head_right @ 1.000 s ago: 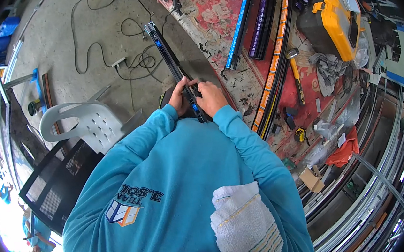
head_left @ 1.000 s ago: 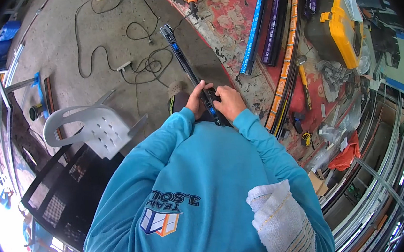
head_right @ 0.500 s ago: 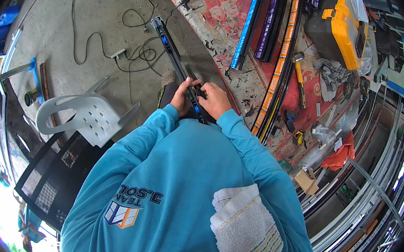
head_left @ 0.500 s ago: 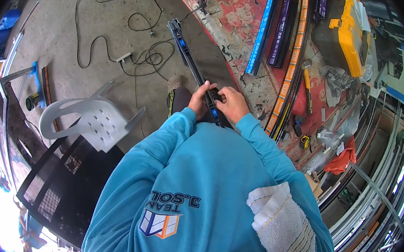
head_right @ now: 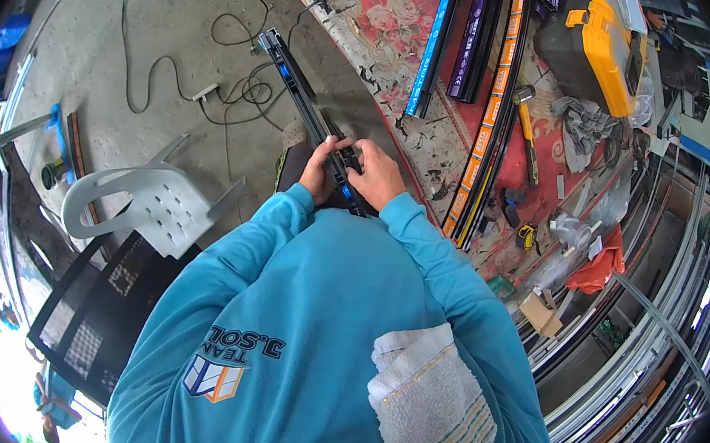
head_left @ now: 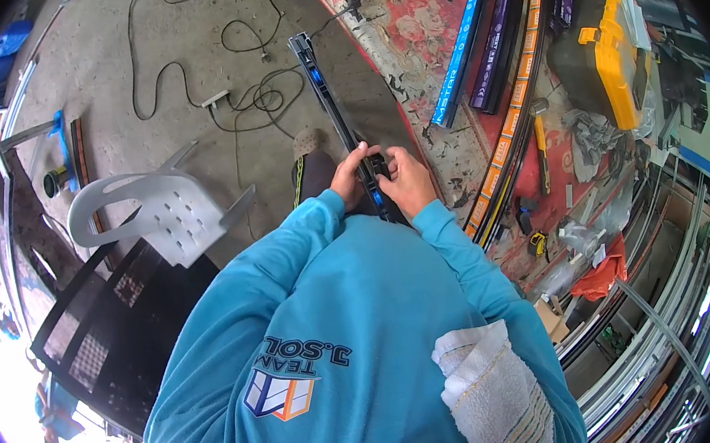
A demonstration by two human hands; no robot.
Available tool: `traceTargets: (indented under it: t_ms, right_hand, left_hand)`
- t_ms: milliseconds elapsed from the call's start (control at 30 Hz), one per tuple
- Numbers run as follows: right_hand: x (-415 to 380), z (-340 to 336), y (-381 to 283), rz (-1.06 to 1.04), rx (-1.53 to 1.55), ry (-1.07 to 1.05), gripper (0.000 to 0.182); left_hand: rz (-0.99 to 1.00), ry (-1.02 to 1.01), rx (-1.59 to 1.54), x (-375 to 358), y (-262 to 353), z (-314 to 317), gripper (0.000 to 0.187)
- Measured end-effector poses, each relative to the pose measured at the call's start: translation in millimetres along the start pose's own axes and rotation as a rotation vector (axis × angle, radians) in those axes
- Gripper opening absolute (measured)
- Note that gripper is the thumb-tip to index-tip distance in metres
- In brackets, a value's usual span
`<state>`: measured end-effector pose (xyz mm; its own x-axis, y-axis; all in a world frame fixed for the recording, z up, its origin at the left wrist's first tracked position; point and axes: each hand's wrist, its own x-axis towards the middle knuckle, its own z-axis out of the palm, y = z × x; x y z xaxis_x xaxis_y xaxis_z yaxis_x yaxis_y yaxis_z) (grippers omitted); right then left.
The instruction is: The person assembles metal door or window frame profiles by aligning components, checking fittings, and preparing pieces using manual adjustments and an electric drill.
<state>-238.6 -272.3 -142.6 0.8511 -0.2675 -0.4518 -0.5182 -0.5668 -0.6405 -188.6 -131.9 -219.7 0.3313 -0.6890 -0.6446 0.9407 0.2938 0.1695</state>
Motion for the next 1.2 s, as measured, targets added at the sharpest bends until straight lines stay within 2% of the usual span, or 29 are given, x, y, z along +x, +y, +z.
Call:
traceTargets:
  t_ms: [467, 667, 867, 933, 1000, 1100, 1167, 1200]
  right_hand:
    - [4.6, -3.7, -2.1, 0.054, -0.020, -0.039, 0.039]
    - [2.5, -3.2, 6.3, 0.081, 0.034, -0.055, 0.044]
    - [-3.5, -3.8, 21.4, 0.124, 0.238, -0.121, 0.050]
    - [-7.4, -2.8, 25.3, -0.021, 0.190, -0.155, 0.053]
    - [-16.9, -4.8, 16.4, 0.007, 0.152, -0.136, 0.051]
    - [-28.3, 3.4, 14.0, 0.000, 0.053, -0.094, 0.047]
    - [-33.9, 9.8, 16.0, -0.065, -0.045, -0.028, 0.036]
    - [-36.4, 10.7, 15.7, -0.058, -0.045, -0.041, 0.036]
  left_hand:
    - [0.015, -0.001, 0.007, 1.6, -4.6, -4.6, 0.071]
    - [0.000, -0.004, 0.020, 3.1, -9.3, -13.4, 0.073]
    - [0.021, 0.021, 0.032, -15.8, -7.3, -0.3, 0.074]
    - [0.034, 0.042, 0.025, -17.2, -13.1, -4.8, 0.073]
    - [0.048, -0.029, 0.017, -17.9, -19.8, -12.5, 0.073]
    - [0.071, -0.031, -0.040, -19.4, -29.6, -16.2, 0.073]
    - [0.095, 0.013, -0.028, -20.7, -34.6, -15.4, 0.072]
    - [0.119, 0.047, -0.006, -21.1, -37.9, -16.2, 0.071]
